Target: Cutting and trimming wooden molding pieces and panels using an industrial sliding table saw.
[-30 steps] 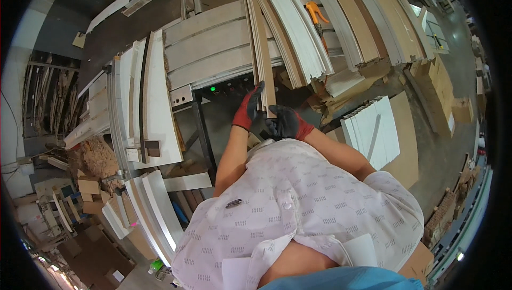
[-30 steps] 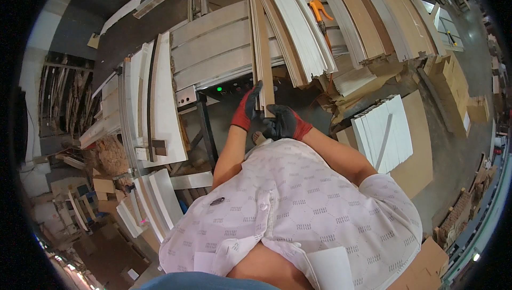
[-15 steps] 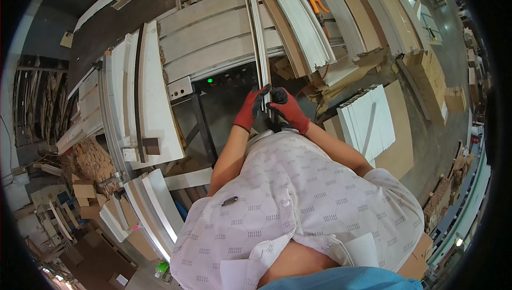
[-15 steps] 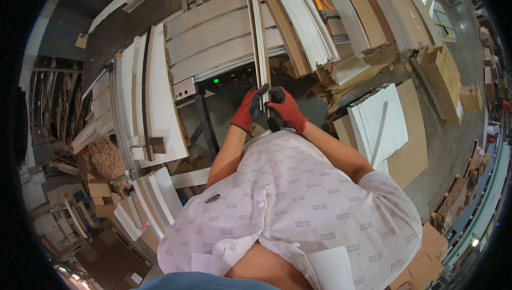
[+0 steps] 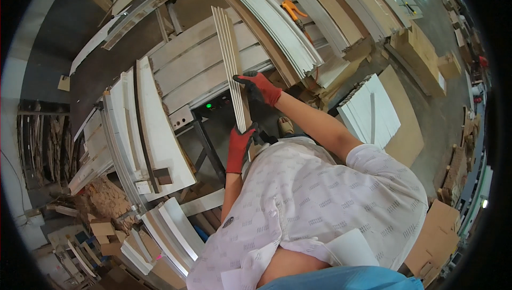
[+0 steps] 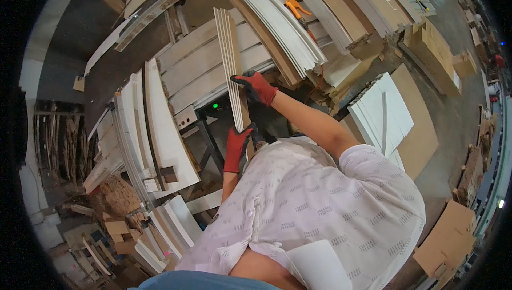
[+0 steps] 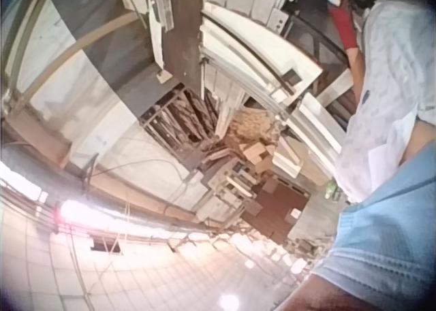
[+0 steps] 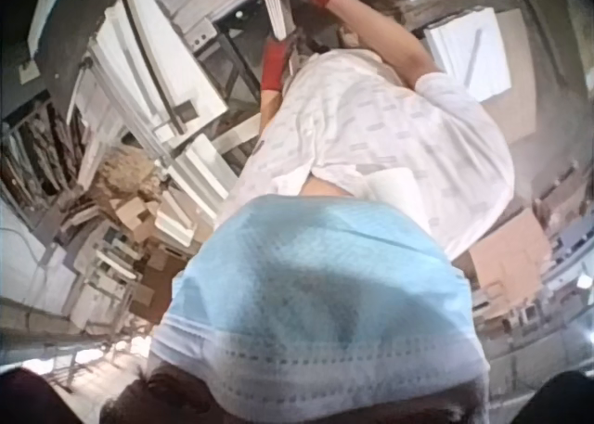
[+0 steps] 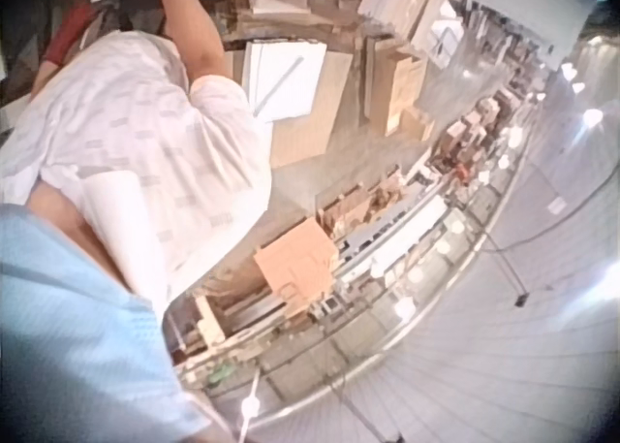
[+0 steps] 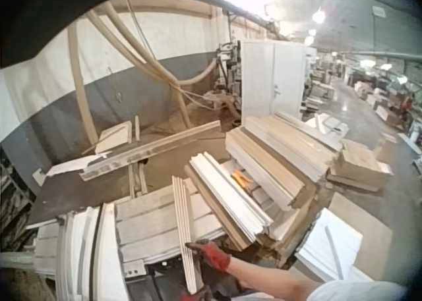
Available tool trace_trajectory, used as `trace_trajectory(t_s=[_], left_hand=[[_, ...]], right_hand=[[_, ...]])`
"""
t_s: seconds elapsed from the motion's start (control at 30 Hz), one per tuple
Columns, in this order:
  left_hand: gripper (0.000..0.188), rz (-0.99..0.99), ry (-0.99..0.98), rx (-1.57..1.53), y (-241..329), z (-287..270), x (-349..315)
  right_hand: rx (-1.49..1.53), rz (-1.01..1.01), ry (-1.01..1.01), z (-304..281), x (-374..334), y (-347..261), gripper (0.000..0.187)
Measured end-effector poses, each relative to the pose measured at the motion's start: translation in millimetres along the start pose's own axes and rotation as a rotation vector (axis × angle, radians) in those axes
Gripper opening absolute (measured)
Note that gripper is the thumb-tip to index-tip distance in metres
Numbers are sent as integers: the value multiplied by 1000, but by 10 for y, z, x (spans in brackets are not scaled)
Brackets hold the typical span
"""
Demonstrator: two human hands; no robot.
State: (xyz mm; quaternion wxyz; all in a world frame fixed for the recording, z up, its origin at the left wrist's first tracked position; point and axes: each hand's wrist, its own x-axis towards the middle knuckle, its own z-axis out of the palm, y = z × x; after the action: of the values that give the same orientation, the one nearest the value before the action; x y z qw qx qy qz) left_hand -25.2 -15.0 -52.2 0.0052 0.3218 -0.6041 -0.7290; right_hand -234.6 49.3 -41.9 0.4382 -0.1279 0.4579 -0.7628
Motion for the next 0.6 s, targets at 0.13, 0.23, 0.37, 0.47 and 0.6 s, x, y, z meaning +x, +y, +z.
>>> trace_trajectory(t_s=[0.13,0.23,0.37,0.47,0.6], left_hand=[[38,160,91,59,-4,-349,-231],[39,245,96,32,431,-307,-484],[42,231,150,126,771,-349,-763],[44,293,178,193,694,-414,-802],[44,134,146,146,953,-339,-916]], right_hand=[[17,74,23,590,-100,-441,34],[21,-69,-25,885,-237,-683,40],[-59,-141,-82,1252,-394,-998,52],[-139,-277,-109,1442,-463,-1106,54],[-252,-362,-49,1557,-526,-1247,50]])
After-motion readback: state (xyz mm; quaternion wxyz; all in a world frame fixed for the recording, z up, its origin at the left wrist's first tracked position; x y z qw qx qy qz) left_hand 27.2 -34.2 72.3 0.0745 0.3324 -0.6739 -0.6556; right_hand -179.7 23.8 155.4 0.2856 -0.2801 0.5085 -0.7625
